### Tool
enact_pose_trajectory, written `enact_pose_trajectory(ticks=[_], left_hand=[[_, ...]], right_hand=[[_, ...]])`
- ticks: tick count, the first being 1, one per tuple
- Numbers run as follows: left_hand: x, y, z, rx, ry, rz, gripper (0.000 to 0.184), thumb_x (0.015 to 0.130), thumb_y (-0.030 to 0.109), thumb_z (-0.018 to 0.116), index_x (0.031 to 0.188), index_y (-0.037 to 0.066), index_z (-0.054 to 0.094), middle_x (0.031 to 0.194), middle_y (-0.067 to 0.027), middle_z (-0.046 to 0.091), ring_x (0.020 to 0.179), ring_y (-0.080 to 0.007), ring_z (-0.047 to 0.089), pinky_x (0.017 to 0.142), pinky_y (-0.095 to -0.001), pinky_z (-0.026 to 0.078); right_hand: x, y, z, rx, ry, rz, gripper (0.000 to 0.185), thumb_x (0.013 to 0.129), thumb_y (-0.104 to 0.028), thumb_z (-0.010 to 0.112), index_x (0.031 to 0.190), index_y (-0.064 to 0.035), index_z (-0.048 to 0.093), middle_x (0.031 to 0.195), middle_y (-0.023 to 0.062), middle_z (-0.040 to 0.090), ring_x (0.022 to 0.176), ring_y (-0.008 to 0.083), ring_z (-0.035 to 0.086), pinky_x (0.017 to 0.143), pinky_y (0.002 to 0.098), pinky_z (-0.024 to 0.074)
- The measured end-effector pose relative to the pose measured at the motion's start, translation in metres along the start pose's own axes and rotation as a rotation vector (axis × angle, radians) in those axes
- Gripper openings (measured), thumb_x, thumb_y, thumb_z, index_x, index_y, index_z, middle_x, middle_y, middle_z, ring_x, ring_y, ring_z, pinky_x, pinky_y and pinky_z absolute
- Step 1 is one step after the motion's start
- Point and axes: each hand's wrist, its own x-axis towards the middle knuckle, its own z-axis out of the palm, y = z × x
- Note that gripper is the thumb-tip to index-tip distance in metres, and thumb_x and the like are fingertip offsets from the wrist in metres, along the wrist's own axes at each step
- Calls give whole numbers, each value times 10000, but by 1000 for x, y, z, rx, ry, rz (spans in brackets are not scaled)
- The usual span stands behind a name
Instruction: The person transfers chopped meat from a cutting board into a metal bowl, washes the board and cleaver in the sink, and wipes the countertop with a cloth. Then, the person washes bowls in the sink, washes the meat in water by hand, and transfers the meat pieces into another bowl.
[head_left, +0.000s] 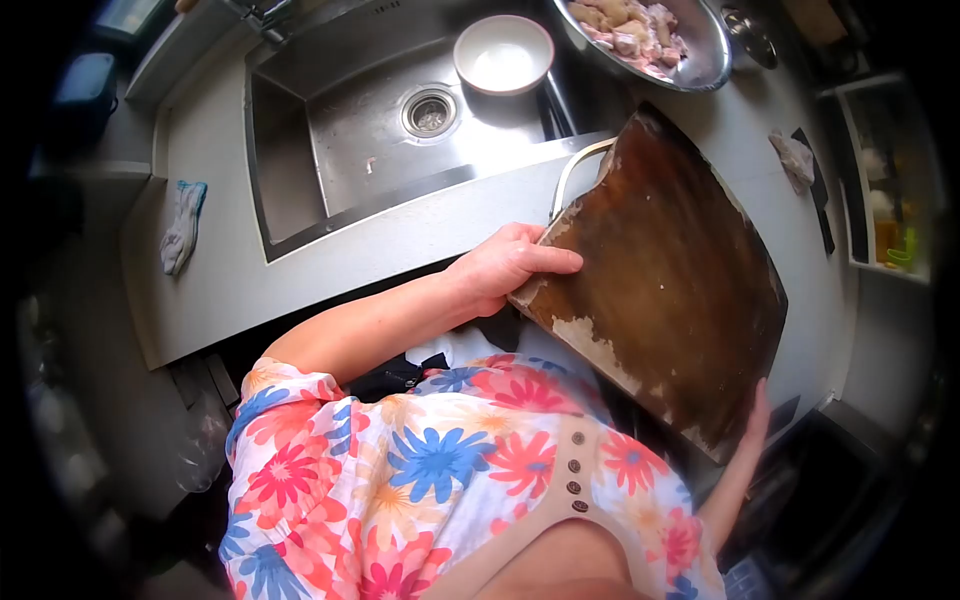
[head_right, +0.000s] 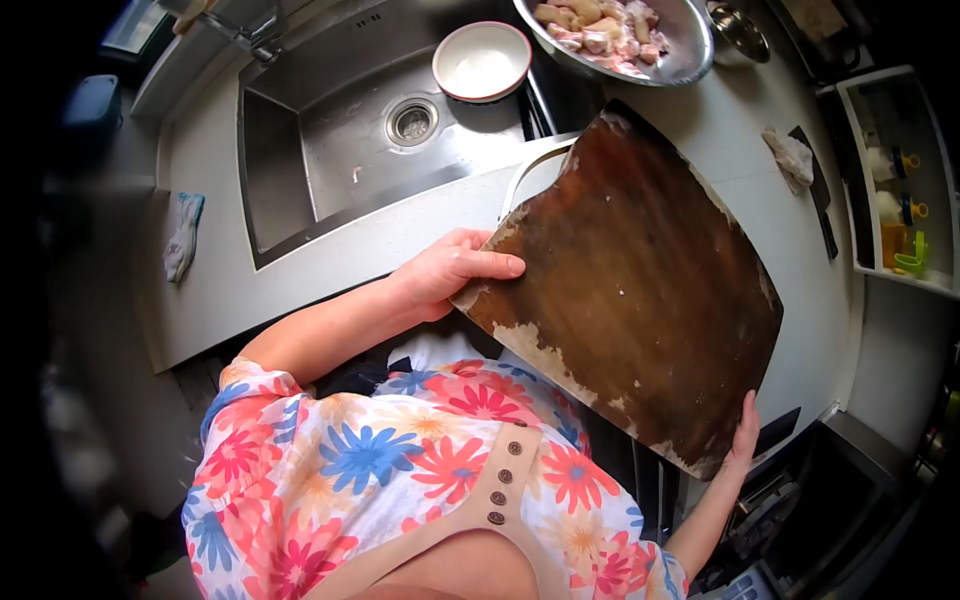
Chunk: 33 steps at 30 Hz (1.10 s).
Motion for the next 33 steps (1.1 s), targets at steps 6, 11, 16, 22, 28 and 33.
enact_pose_trajectory(ticks=[6, 11, 16, 22, 28, 33], left_hand=[[-11, 1, -30, 48, 27, 24, 321, 777, 113, 646, 1040, -56, 575, 981, -122, 633, 846, -176, 628, 799, -296, 495], [-5, 29, -89, 314, 104, 36, 327, 757, 201, 700, 956, -41, 605, 879, -80, 644, 758, -135, 619, 718, -269, 504], [15, 88, -114, 935, 345, -66, 654, 702, 595, 651, 946, -11, 634, 875, -85, 633, 775, -149, 604, 721, -286, 469], [31, 107, -167, 1330, 673, -6, 779, 752, 691, 430, 1171, 49, 567, 1213, -162, 540, 1139, -324, 495, 925, -364, 386], [5, 93, -183, 1349, 994, -144, 709, 832, 612, 328, 1303, 92, 433, 1378, -111, 378, 1284, -280, 338, 1029, -411, 288], [0, 87, -197, 1317, 1049, -156, 676, 850, 587, 308, 1300, 100, 441, 1378, -108, 379, 1289, -264, 334, 1025, -408, 296]], right_hand=[[-20, 35, 24, -17, -78, -91, 457, 945, -338, 429, 1177, 47, 512, 1151, 78, 565, 1023, 157, 530, 903, 286, 394], [-21, 31, 76, 104, -108, -105, 376, 930, -270, 482, 1148, 34, 526, 1117, 80, 582, 985, 157, 553, 866, 274, 423], [-29, -11, 154, 202, -43, -76, 329, 879, -194, 578, 1136, -1, 513, 1062, 66, 596, 922, 149, 574, 834, 274, 449], [-65, -33, 205, 332, -206, -59, 366, 858, -158, 592, 1167, 1, 477, 1080, 70, 580, 932, 168, 576, 834, 298, 461], [-117, -40, 252, 464, -391, 41, 379, 822, -129, 599, 1150, 8, 469, 1063, 83, 576, 939, 204, 583, 835, 347, 478], [-150, -36, 274, 513, -433, 113, 372, 817, -134, 601, 1143, -27, 457, 1033, 82, 581, 925, 210, 592, 784, 376, 504]])
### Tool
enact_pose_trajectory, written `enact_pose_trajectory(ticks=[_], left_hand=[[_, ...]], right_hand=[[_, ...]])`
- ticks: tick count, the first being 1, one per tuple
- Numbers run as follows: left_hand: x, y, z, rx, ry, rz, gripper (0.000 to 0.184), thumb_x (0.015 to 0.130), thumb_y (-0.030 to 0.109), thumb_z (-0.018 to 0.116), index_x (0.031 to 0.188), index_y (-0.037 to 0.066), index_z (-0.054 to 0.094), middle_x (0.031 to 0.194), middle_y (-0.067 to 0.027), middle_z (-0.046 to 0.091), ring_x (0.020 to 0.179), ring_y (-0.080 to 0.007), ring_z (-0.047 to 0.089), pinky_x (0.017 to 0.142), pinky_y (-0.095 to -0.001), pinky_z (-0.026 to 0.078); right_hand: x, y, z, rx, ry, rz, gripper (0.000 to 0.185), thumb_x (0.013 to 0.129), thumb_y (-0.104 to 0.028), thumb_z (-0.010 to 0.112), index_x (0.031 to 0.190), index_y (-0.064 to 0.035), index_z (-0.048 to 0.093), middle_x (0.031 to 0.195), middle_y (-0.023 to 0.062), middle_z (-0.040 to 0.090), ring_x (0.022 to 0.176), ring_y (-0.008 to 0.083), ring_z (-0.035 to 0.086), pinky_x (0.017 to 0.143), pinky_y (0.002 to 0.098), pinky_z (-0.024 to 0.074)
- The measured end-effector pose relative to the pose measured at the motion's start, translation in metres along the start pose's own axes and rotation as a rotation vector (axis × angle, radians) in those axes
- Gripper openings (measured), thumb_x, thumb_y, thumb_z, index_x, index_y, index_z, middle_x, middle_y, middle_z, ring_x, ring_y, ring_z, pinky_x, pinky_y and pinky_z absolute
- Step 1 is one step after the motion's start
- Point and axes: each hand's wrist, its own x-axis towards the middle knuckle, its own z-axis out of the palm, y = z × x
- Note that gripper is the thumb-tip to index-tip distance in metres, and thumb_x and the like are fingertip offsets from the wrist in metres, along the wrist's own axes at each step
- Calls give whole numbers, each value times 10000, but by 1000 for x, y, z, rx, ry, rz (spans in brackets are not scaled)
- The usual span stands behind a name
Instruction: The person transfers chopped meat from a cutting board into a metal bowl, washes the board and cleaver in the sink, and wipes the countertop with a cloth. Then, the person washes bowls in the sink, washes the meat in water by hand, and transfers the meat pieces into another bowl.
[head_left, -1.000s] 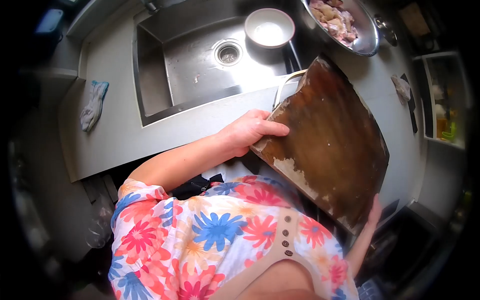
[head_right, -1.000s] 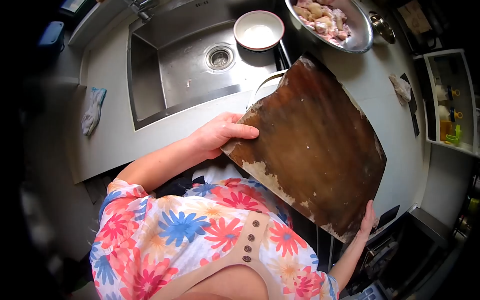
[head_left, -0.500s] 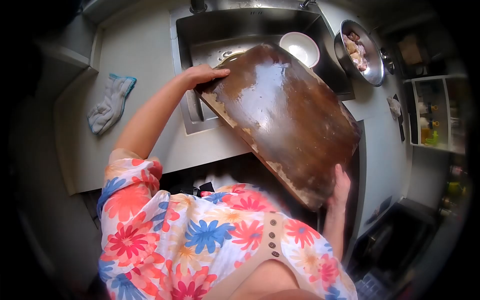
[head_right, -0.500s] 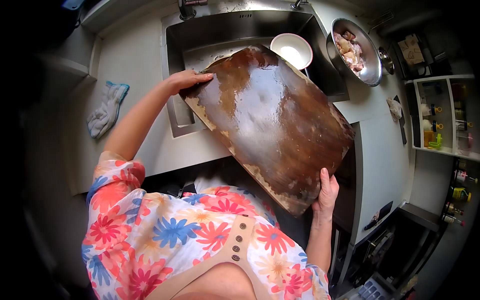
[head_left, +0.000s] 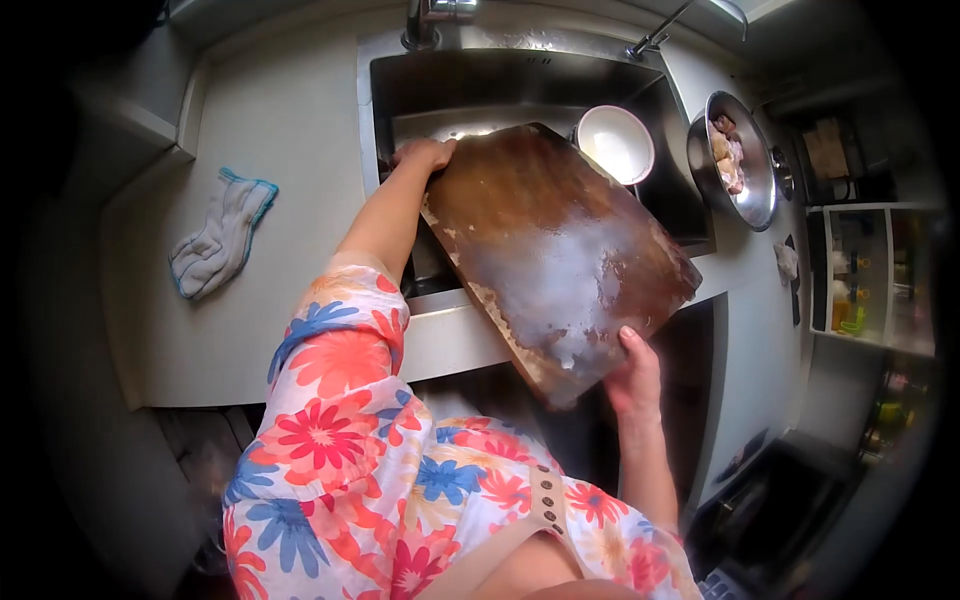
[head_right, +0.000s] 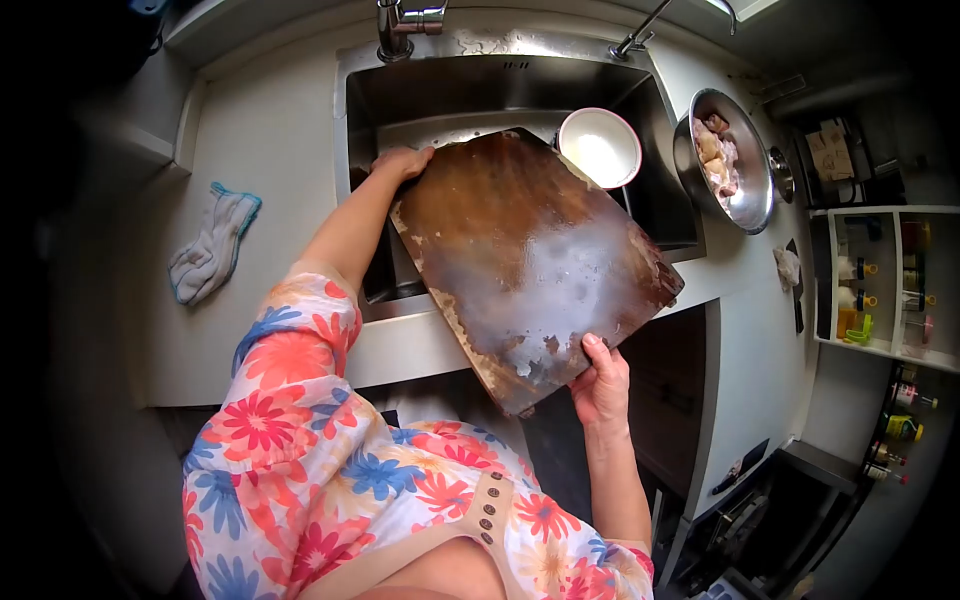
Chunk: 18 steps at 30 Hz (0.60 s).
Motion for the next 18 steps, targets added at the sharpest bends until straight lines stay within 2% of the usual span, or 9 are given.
enact_pose_trajectory(ticks=[5, 8, 9, 12, 13, 16, 17, 18], left_hand=[[-16, 22, -23, -7, 34, 32, 678, 848, 570, 344, 1270, 54, 467, 1353, -140, 403, 1257, -305, 372, 1024, -398, 301], [16, 36, -16, -167, 54, 137, 666, 842, 546, 396, 1247, 24, 483, 1339, -175, 408, 1232, -345, 391, 1012, -396, 316], [17, 48, -17, -209, 58, 185, 587, 809, 481, 488, 1193, 41, 539, 1289, -195, 452, 1186, -360, 430, 987, -406, 346], [-13, 75, -41, -86, 135, 456, 517, 758, 415, 554, 1132, 60, 586, 1213, -198, 501, 1142, -350, 457, 960, -413, 377], [-27, 73, -39, -65, 321, 524, 382, 749, 281, 606, 1068, 73, 618, 1151, -172, 546, 1098, -323, 494, 936, -386, 402], [-45, 50, -29, -175, 701, 792, 290, 706, 167, 630, 980, 72, 623, 1122, -158, 533, 1085, -320, 480, 918, -401, 403], [-54, 43, -35, -200, 824, 879, 279, 693, 141, 629, 963, 70, 619, 1120, -164, 526, 1090, -331, 469, 915, -415, 398], [-65, 33, -40, -185, 939, 879, 295, 676, 118, 640, 967, 75, 613, 1120, -163, 525, 1088, -330, 468, 923, -408, 385]], right_hand=[[-6, 16, 23, -8, 15, 71, 364, 832, -156, 579, 1143, -19, 447, 1037, 104, 585, 935, 240, 603, 765, 424, 529], [4, 11, 36, 7, 5, 127, 349, 839, -145, 572, 1132, 8, 462, 1039, 128, 590, 918, 256, 613, 764, 433, 537], [11, 6, 37, 20, -20, 162, 337, 843, -152, 572, 1121, 12, 475, 1041, 135, 594, 908, 262, 616, 751, 422, 541], [40, 2, 33, 72, -116, 273, 320, 864, -167, 554, 1123, 7, 486, 1044, 134, 595, 950, 264, 599, 803, 412, 516], [43, 6, 30, 67, -162, 333, 321, 867, -174, 551, 1125, 7, 486, 1049, 132, 593, 957, 263, 595, 814, 412, 509], [43, 8, 24, -26, -312, 533, 330, 880, -196, 548, 1132, 9, 489, 1087, 144, 587, 981, 266, 594, 776, 377, 519], [46, -1, 19, -197, -412, 616, 326, 885, -198, 545, 1132, 9, 492, 1079, 147, 594, 956, 258, 609, 753, 352, 523], [47, -15, 13, -368, -511, 706, 322, 890, -199, 542, 1131, 9, 496, 1071, 149, 601, 930, 251, 624, 730, 327, 527]])
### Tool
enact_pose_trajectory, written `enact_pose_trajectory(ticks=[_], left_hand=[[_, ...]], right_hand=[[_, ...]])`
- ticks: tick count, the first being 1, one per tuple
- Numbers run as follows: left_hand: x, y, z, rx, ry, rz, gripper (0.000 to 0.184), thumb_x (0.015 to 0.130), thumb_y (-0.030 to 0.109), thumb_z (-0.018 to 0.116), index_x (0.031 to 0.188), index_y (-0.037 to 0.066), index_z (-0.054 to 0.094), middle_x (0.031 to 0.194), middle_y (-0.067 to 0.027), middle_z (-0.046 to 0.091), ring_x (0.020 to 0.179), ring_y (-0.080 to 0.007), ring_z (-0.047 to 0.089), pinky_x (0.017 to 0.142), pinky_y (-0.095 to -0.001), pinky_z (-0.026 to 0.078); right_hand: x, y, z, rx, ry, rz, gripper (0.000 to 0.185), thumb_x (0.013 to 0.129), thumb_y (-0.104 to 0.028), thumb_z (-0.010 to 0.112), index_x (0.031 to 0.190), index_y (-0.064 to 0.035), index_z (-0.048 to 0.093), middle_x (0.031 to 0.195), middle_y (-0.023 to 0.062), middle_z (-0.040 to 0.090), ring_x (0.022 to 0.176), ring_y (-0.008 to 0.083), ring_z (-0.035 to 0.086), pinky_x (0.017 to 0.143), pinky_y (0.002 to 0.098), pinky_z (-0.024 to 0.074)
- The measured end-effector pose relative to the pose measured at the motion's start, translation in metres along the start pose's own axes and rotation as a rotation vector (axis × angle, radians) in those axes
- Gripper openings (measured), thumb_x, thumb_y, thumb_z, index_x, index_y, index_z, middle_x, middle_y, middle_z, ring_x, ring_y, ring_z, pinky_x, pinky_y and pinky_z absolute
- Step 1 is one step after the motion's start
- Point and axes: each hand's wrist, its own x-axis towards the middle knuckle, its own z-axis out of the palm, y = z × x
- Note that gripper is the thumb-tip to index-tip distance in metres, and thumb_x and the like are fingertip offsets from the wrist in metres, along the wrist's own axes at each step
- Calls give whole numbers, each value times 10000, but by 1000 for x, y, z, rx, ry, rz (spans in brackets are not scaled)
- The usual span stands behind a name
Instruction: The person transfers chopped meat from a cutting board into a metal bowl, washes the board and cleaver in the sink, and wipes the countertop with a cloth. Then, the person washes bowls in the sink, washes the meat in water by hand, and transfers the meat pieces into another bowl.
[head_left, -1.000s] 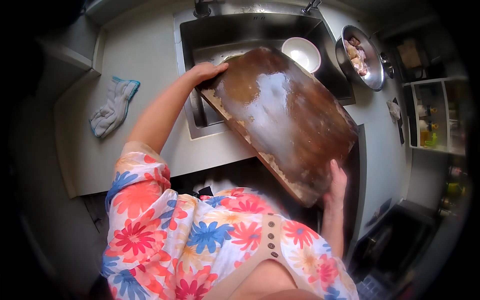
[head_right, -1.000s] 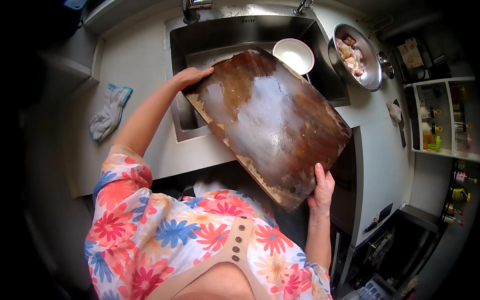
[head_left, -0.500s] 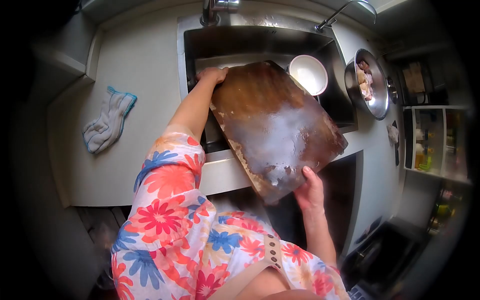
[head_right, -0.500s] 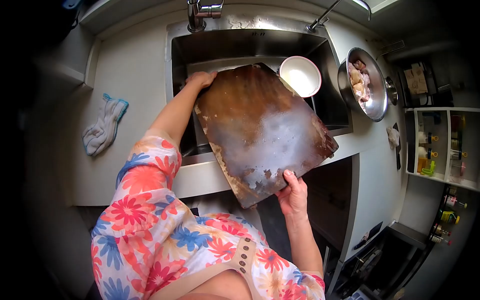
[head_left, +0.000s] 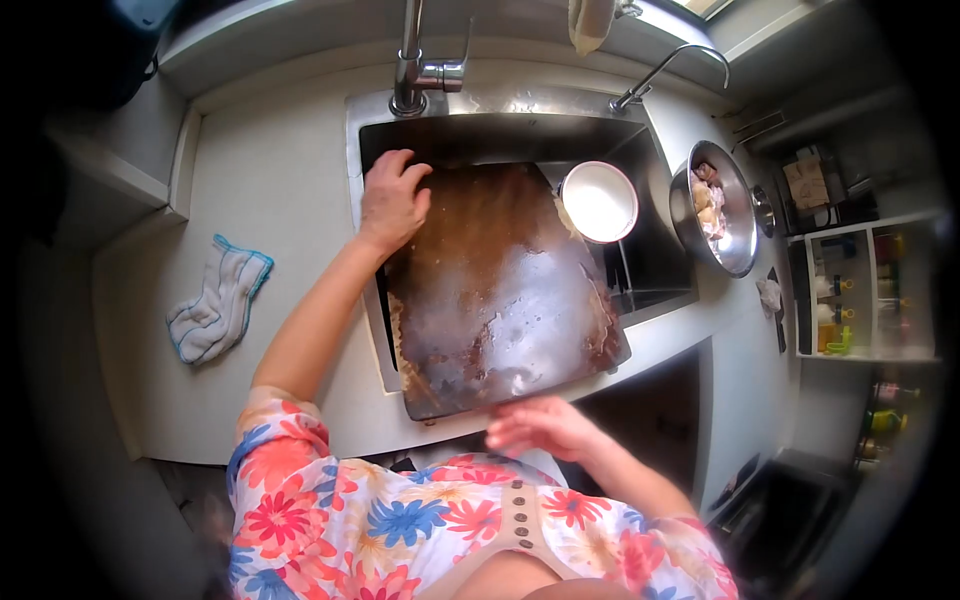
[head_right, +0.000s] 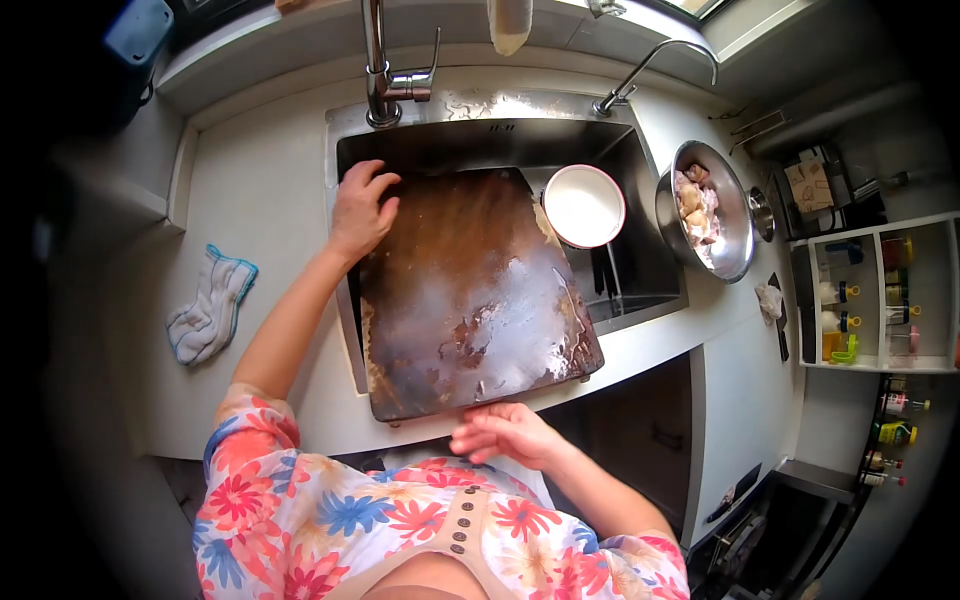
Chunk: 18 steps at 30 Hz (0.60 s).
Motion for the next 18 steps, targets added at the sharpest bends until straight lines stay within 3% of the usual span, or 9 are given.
enact_pose_trajectory(ticks=[2, 3, 5, 8, 10, 13, 15, 18], left_hand=[[-10, -6, -25, 90, 12, -88, 354, 685, 132, 645, 1034, 89, 597, 1170, -163, 496, 1141, -334, 426, 943, -428, 353], [-21, -13, -32, 172, -14, -169, 391, 701, 164, 647, 1078, 87, 576, 1210, -163, 463, 1174, -330, 391, 962, -441, 324], [-38, -26, -41, 303, -76, -299, 464, 733, 238, 635, 1158, 84, 528, 1283, -161, 398, 1230, -325, 323, 999, -461, 266], [-56, -35, -43, 411, -153, -397, 566, 776, 355, 591, 1251, 79, 455, 1365, -153, 315, 1290, -324, 240, 1044, -478, 187], [-60, -33, -42, 456, -163, -387, 621, 794, 421, 553, 1291, 76, 415, 1398, -147, 277, 1314, -324, 199, 1065, -482, 145], [-54, -27, -43, 483, -209, -439, 662, 796, 465, 539, 1324, 100, 376, 1422, -130, 255, 1330, -318, 177, 1071, -475, 133], [-53, -23, -39, 484, -199, -430, 658, 792, 456, 549, 1325, 111, 375, 1419, -120, 266, 1326, -311, 194, 1068, -468, 143], [-45, -17, -32, 480, -202, -409, 642, 786, 437, 557, 1318, 119, 385, 1413, -117, 279, 1321, -310, 208, 1068, -463, 149]], right_hand=[[-29, -47, -9, -466, -122, 52, 249, 892, -196, 546, 1037, 6, 561, 925, 127, 653, 824, 199, 656, 668, 263, 523], [-35, -70, -16, -466, -62, -49, 217, 887, -185, 552, 990, 4, 587, 880, 117, 659, 814, 197, 657, 652, 259, 523], [-19, -136, -23, -634, 36, -419, 225, 887, -192, 548, 981, 9, 590, 845, 103, 655, 761, 171, 650, 612, 252, 510], [54, -245, -12, -1027, 193, -776, 201, 866, -140, 501, 979, -9, 605, 838, 42, 638, 788, 122, 603, 664, 252, 473], [125, -305, -4, -1396, 316, -1135, 250, 841, -183, 515, 1021, -35, 605, 873, 98, 653, 791, 188, 612, 733, 287, 470], [180, -365, 45, -1549, 415, -1425, 377, 827, -299, 552, 1157, -117, 539, 1078, 154, 591, 989, 286, 561, 877, 361, 420], [210, -393, 58, -1297, 534, -1532, 455, 801, -303, 611, 1188, -79, 525, 1111, 122, 595, 1016, 253, 571, 867, 346, 445], [219, -419, 58, -1266, 704, -1399, 519, 777, -345, 636, 1195, -62, 516, 1106, 149, 589, 1014, 254, 571, 856, 336, 450]])
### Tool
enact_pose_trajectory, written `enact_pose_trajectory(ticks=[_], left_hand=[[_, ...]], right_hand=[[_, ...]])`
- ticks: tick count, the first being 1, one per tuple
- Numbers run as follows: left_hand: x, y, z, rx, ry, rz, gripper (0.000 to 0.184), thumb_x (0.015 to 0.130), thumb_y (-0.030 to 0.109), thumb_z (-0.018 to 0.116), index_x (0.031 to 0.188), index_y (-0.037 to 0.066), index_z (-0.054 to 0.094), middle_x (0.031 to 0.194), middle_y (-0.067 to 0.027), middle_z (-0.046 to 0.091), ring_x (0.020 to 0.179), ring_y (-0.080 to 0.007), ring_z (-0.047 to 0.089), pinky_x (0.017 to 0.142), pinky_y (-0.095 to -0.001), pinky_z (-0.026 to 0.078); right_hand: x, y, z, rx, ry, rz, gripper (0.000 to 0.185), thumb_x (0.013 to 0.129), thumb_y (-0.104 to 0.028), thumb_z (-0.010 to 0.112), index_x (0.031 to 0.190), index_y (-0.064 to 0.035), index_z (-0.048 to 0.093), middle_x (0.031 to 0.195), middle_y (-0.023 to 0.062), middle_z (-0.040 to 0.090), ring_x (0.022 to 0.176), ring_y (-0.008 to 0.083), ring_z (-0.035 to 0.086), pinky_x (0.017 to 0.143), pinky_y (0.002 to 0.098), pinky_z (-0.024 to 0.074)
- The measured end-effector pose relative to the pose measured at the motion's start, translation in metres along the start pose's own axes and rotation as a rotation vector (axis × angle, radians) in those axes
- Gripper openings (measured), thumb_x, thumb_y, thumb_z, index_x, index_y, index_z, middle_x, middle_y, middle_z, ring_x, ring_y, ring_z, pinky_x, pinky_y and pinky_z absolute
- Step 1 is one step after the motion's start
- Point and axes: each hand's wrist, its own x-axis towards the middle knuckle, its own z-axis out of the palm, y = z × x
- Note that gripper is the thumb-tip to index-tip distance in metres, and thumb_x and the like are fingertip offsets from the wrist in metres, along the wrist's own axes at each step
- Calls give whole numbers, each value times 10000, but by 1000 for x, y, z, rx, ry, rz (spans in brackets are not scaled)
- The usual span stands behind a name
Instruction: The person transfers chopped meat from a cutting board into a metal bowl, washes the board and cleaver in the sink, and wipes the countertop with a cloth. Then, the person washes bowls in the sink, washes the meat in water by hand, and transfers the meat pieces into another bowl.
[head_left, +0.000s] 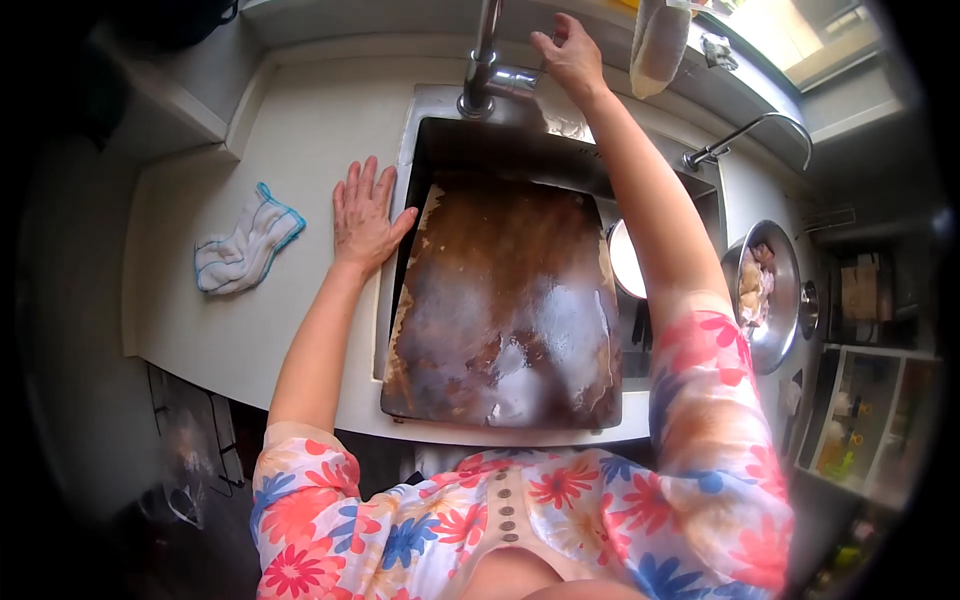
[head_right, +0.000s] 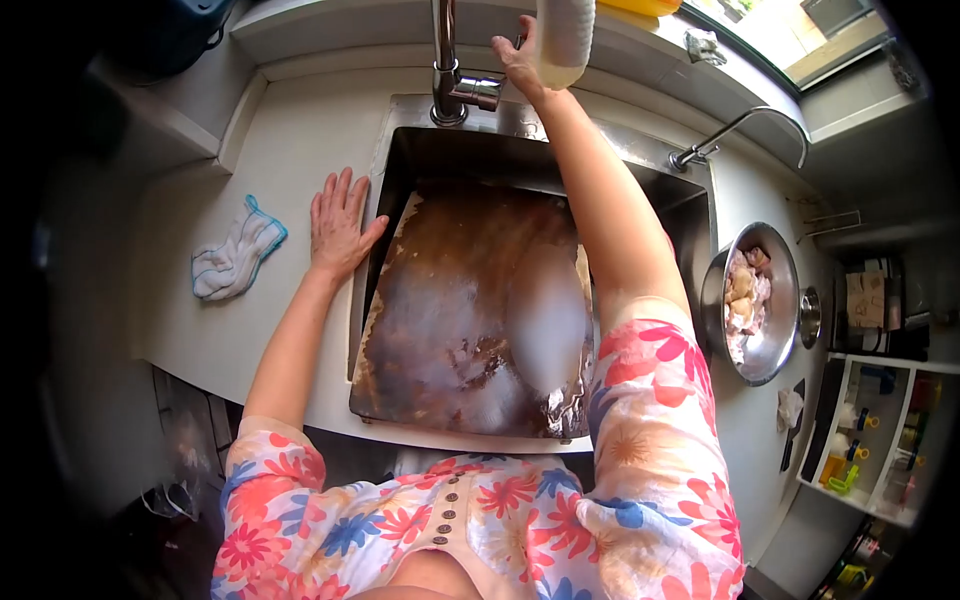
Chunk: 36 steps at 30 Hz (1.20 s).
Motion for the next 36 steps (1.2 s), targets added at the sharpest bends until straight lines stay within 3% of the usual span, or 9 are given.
enact_pose_trajectory(ticks=[4, 10, 13, 18, 21, 23, 26, 29, 36], left_hand=[[4, 6, 6, 4, 21, 1, 636, 774, 415, 572, 1310, 122, 395, 1409, -113, 288, 1318, -309, 219, 1067, -458, 159], [3, 3, -7, 11, 19, -50, 627, 744, 384, 602, 1287, 125, 423, 1406, -112, 294, 1314, -301, 227, 1064, -455, 170], [-1, -1, -9, 29, 9, -46, 635, 763, 394, 583, 1307, 122, 401, 1415, -111, 283, 1316, -310, 224, 1063, -457, 167], [-3, 0, -9, 24, 34, -29, 632, 749, 381, 594, 1299, 133, 407, 1406, -111, 294, 1309, -307, 235, 1055, -460, 184], [-6, -4, -8, 27, 39, -44, 634, 742, 379, 599, 1297, 142, 408, 1399, -108, 301, 1303, -304, 242, 1052, -460, 190], [-8, -5, -5, 21, 41, -47, 634, 743, 383, 596, 1299, 147, 405, 1396, -107, 305, 1299, -303, 248, 1050, -459, 192], [-9, -6, 0, 35, 59, -37, 631, 750, 396, 583, 1305, 156, 401, 1395, -104, 307, 1295, -304, 256, 1047, -457, 197], [-16, -7, 3, 62, 63, -43, 638, 754, 417, 570, 1313, 163, 396, 1402, -96, 305, 1295, -307, 261, 1045, -457, 200], [-22, -6, 10, 36, 47, -58, 623, 763, 415, 568, 1314, 175, 400, 1402, -92, 307, 1299, -286, 262, 1049, -446, 201]], right_hand=[[22, 53, 20, -78, 1, -143, 421, 762, -277, 609, 1076, 2, 571, 865, 146, 652, 780, 228, 640, 731, 306, 491], [3, 32, -15, 371, -485, 492, 221, 792, -161, 560, 898, 30, 587, 764, 110, 649, 648, 195, 632, 592, 322, 507], [5, 31, -54, 381, -449, 219, 223, 823, -173, 539, 889, 27, 611, 785, 105, 653, 642, 168, 626, 590, 307, 510], [113, 128, -166, -405, 222, 89, 360, 817, -389, 506, 1060, -148, 618, 934, 132, 657, 900, 248, 632, 803, 352, 486], [148, 178, -172, -832, 59, 88, 510, 849, -504, 428, 1262, -207, 470, 1229, 166, 509, 1180, 336, 448, 975, 484, 331], [150, 161, -175, -1002, -14, 82, 394, 873, -433, 411, 1172, -219, 552, 1137, 144, 579, 1057, 347, 540, 914, 439, 400], [112, 107, -179, -873, 20, -202, 330, 841, -366, 515, 1033, -124, 633, 912, 139, 660, 887, 266, 631, 792, 370, 480], [-18, 83, -136, -75, -313, -27, 257, 801, -203, 639, 980, -20, 625, 859, 96, 666, 773, 103, 605, 652, 246, 473], [-243, 30, -38, 77, -862, -216, 213, 733, -209, 658, 855, -35, 644, 832, 155, 599, 782, 337, 590, 744, 397, 485]])
